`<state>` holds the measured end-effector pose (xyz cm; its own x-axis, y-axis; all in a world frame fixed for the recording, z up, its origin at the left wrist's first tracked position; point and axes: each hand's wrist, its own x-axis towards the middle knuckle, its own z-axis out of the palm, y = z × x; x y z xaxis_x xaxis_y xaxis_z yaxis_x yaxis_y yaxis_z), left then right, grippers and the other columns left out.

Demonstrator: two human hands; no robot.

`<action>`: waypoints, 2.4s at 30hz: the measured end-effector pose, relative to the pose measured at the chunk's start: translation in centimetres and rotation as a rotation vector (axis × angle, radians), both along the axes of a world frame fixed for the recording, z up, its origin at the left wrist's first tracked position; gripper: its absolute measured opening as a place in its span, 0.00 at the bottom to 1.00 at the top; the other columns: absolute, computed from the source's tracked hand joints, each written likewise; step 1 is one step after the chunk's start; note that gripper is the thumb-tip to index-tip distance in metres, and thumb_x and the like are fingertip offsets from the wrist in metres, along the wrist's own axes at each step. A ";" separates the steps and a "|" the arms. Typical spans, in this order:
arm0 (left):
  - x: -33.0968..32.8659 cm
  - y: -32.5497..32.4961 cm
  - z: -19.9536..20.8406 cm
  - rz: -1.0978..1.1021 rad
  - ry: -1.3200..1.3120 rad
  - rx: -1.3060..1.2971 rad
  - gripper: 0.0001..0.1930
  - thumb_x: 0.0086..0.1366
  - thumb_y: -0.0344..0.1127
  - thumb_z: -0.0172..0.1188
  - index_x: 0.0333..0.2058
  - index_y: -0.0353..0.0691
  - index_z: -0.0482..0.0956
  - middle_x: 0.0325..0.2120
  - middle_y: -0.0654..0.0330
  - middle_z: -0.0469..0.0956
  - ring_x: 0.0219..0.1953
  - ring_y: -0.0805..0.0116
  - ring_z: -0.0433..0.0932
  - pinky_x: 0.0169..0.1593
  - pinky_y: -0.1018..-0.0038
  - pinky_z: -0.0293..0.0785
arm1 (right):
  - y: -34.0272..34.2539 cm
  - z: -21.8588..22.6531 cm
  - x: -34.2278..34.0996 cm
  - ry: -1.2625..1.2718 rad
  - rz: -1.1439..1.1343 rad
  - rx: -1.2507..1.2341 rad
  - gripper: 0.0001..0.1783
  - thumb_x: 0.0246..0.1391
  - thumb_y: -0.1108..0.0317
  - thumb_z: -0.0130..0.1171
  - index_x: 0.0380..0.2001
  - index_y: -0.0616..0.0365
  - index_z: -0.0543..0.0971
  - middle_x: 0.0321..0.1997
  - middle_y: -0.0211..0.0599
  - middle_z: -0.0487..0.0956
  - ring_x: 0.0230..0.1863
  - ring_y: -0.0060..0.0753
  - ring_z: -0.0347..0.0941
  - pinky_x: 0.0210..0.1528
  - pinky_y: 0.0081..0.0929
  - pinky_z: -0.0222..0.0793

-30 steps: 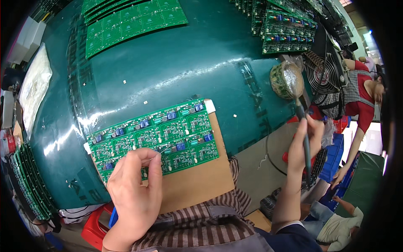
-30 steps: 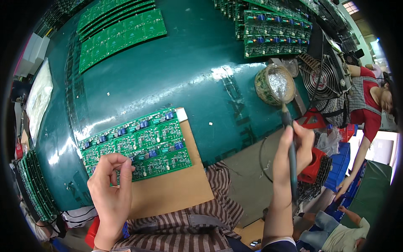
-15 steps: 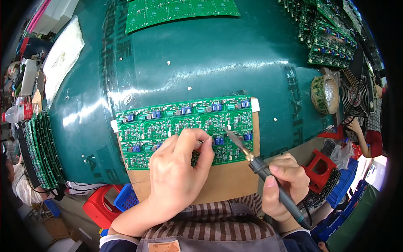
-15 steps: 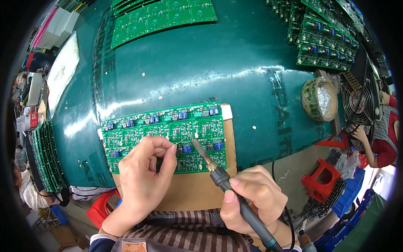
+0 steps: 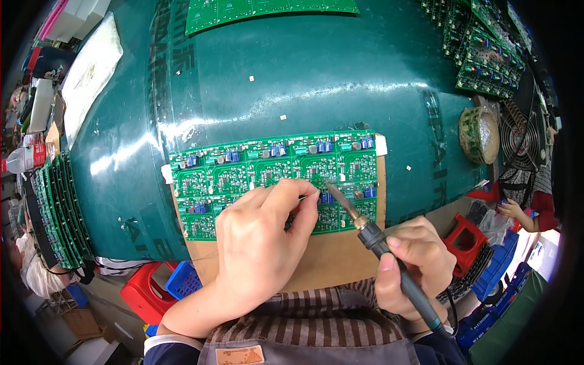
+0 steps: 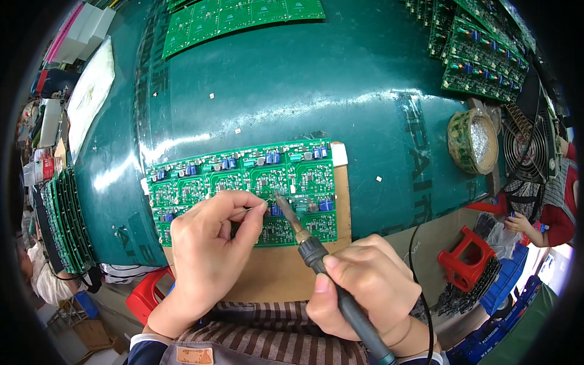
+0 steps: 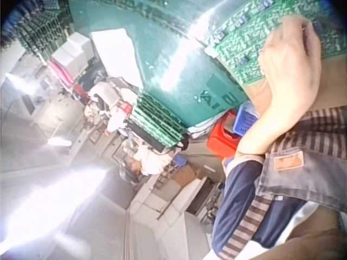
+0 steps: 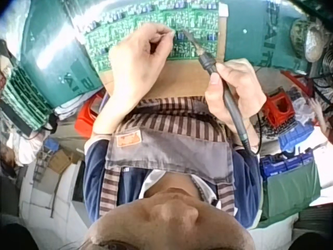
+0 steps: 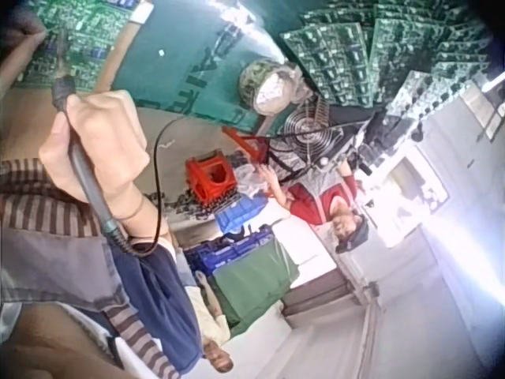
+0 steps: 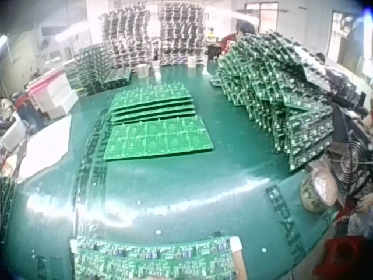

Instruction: The person solders components onto circuit boards using a soldering iron, stacks the finished boards, and loads new circuit boards from a pile onto a cardboard support to solder them.

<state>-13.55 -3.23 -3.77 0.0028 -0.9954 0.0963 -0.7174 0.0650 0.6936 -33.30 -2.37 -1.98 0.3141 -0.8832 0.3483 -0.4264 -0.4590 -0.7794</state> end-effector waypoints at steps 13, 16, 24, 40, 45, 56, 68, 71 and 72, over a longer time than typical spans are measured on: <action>-3.3 -0.1 0.8 -0.097 0.023 0.016 0.08 0.55 0.23 0.63 0.32 0.39 0.75 0.20 0.60 0.76 0.22 0.63 0.76 0.24 0.69 0.69 | 1.0 -0.5 -3.4 -0.012 -0.143 -0.066 0.10 0.47 0.75 0.59 0.34 0.64 0.72 0.22 0.41 0.75 0.20 0.35 0.70 0.26 0.30 0.68; -3.8 -0.7 -0.1 -0.089 -0.064 -0.023 0.07 0.54 0.24 0.64 0.32 0.40 0.76 0.18 0.61 0.75 0.20 0.65 0.75 0.23 0.71 0.68 | 0.9 -0.9 -3.7 -0.015 -0.179 -0.077 0.11 0.47 0.74 0.60 0.34 0.65 0.72 0.22 0.41 0.75 0.20 0.34 0.69 0.26 0.30 0.68; -3.9 -1.1 0.1 -0.075 -0.085 0.029 0.06 0.53 0.25 0.65 0.30 0.41 0.79 0.15 0.63 0.74 0.16 0.69 0.71 0.19 0.72 0.64 | 0.0 -0.5 -3.7 -0.050 -0.121 -0.019 0.10 0.43 0.75 0.62 0.31 0.64 0.74 0.21 0.40 0.75 0.20 0.37 0.73 0.25 0.30 0.69; -3.9 2.4 1.2 -0.202 0.006 0.057 0.08 0.52 0.22 0.64 0.30 0.37 0.76 0.23 0.61 0.78 0.23 0.63 0.74 0.27 0.69 0.69 | 4.2 0.0 -4.9 -0.041 -0.149 -0.046 0.11 0.42 0.73 0.61 0.32 0.64 0.74 0.21 0.42 0.75 0.17 0.37 0.70 0.21 0.29 0.68; -4.0 2.7 0.5 -0.177 -0.006 0.034 0.07 0.51 0.22 0.65 0.30 0.37 0.77 0.24 0.61 0.79 0.23 0.63 0.73 0.27 0.69 0.69 | 5.3 -0.5 -4.8 -0.037 -0.152 -0.003 0.11 0.42 0.74 0.61 0.32 0.63 0.75 0.21 0.42 0.76 0.19 0.38 0.71 0.22 0.28 0.70; -4.0 2.7 0.3 -0.188 -0.022 -0.014 0.06 0.51 0.23 0.65 0.29 0.38 0.79 0.24 0.61 0.79 0.23 0.62 0.72 0.26 0.70 0.67 | 5.6 -0.4 -4.4 0.070 -0.096 -0.043 0.11 0.40 0.75 0.62 0.31 0.62 0.75 0.24 0.40 0.76 0.20 0.38 0.72 0.23 0.28 0.71; -1.7 4.4 0.4 -0.084 -0.104 -0.008 0.07 0.52 0.22 0.65 0.29 0.38 0.76 0.25 0.64 0.80 0.22 0.68 0.68 0.25 0.73 0.65 | 6.3 -0.1 -3.0 0.039 -0.069 -0.035 0.14 0.40 0.75 0.62 0.34 0.63 0.74 0.26 0.39 0.76 0.23 0.39 0.73 0.26 0.31 0.72; -1.5 4.5 0.1 -0.100 -0.080 -0.054 0.08 0.52 0.22 0.66 0.29 0.38 0.76 0.25 0.63 0.79 0.22 0.68 0.69 0.26 0.73 0.66 | 6.2 -0.4 -3.5 0.052 -0.111 -0.101 0.13 0.41 0.74 0.61 0.33 0.64 0.73 0.25 0.42 0.76 0.21 0.39 0.72 0.25 0.32 0.71; -1.5 4.4 0.1 -0.098 -0.076 -0.055 0.08 0.52 0.22 0.66 0.29 0.38 0.76 0.25 0.63 0.79 0.22 0.68 0.69 0.26 0.73 0.66 | 6.2 -0.6 -3.7 0.052 -0.153 -0.154 0.13 0.41 0.74 0.61 0.33 0.65 0.72 0.24 0.42 0.75 0.20 0.39 0.72 0.24 0.32 0.71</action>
